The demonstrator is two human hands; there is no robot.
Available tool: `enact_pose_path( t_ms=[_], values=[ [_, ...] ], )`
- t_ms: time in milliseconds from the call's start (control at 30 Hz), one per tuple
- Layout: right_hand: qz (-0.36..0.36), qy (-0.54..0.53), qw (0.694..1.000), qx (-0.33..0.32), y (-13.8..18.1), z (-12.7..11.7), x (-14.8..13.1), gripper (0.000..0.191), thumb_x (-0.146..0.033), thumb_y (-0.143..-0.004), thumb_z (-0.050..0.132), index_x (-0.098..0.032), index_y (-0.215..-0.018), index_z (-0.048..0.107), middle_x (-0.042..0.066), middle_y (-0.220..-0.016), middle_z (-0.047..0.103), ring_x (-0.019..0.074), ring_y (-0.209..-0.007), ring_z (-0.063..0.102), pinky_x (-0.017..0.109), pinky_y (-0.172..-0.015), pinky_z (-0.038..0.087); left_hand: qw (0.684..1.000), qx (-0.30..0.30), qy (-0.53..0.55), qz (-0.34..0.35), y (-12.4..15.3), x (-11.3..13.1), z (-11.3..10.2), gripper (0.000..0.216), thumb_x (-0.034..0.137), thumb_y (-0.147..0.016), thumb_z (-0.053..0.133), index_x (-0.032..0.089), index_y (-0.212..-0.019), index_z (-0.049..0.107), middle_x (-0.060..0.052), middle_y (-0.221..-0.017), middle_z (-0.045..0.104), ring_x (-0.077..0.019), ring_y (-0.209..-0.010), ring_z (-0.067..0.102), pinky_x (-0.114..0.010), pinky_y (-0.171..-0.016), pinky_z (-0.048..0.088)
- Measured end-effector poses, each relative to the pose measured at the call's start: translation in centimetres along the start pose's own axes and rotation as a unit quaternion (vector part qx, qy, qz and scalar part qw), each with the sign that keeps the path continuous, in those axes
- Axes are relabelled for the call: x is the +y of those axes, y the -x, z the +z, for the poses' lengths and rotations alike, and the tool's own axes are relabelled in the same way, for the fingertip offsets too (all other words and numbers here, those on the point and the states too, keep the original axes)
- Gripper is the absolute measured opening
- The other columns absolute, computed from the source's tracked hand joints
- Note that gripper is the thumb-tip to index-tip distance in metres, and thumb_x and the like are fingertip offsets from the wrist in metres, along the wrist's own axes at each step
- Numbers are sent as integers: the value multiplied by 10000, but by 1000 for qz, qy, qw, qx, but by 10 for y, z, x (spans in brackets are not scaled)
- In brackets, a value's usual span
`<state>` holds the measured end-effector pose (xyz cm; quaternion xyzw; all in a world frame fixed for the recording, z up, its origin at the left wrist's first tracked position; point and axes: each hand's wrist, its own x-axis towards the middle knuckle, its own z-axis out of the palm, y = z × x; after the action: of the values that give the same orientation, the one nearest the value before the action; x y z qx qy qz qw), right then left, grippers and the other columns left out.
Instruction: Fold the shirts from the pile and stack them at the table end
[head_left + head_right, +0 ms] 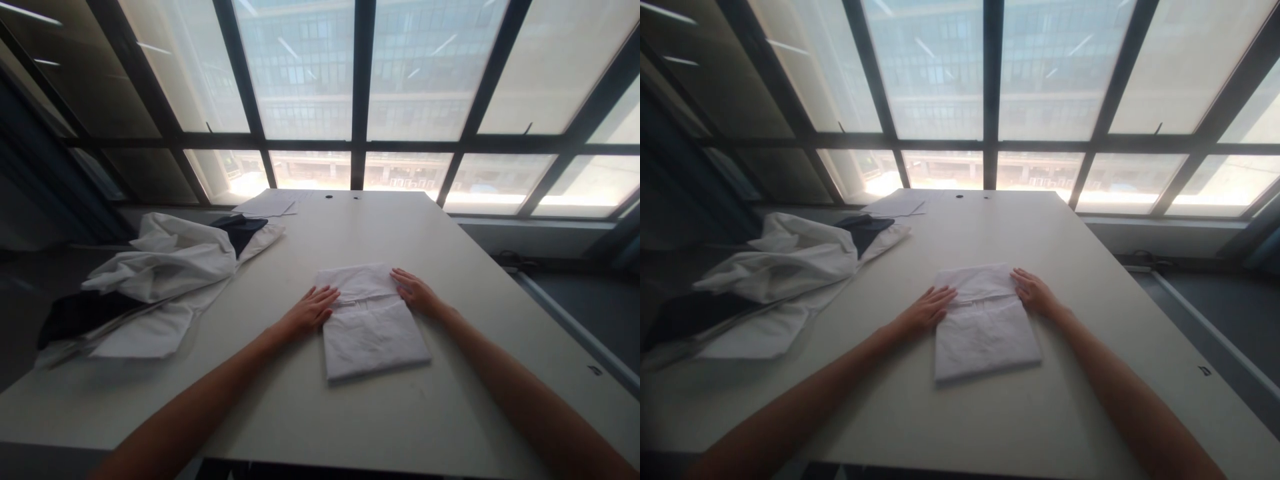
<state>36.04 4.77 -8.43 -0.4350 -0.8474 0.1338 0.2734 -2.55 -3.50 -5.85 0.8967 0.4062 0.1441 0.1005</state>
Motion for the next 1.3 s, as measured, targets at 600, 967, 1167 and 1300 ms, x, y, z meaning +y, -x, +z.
enact_pose_path(
  t_ms=[600, 967, 1167, 1300],
  values=[
    [-162, -57, 985, -26, 92, -42, -84, 413, -196, -929, 619, -312, -1323, 660, 74, -1455, 587, 278, -1417, 450, 519, -1132, 431, 977, -143, 74, 138, 33, 82, -33, 892, 439, -901, 677, 272, -1635, 198, -92, -1680, 180, -356, -1548, 122, -536, -1259, 70],
    [-169, 1, 972, -165, 90, -31, -110, 925, -144, -764, 695, -259, -1603, 323, 98, -1613, 393, 284, -1505, 315, 506, -1246, 236, 982, -155, 16, 111, 35, 93, -14, 1076, 111, -713, 667, 203, -1640, 130, -153, -1685, 146, -380, -1552, 50, -606, -1236, 130],
    [-172, -22, 978, -118, 90, -32, -89, 786, -45, -775, 664, -299, -1503, 508, 87, -1499, 549, 266, -1411, 479, 467, -1195, 358, 984, -106, 43, 137, 34, 80, -15, 975, -47, -709, 498, 255, -1611, 281, -73, -1632, 347, -274, -1534, 243, -492, -1240, 273],
    [-157, -57, 984, -60, 88, -33, -64, 492, -147, -855, 708, -305, -1321, 684, 95, -1365, 663, 280, -1332, 568, 488, -1141, 430, 984, -50, 80, 150, 28, 69, -16, 782, -58, -776, 447, 237, -1498, 506, -69, -1487, 558, -215, -1420, 474, -390, -1180, 402]
  ],
)
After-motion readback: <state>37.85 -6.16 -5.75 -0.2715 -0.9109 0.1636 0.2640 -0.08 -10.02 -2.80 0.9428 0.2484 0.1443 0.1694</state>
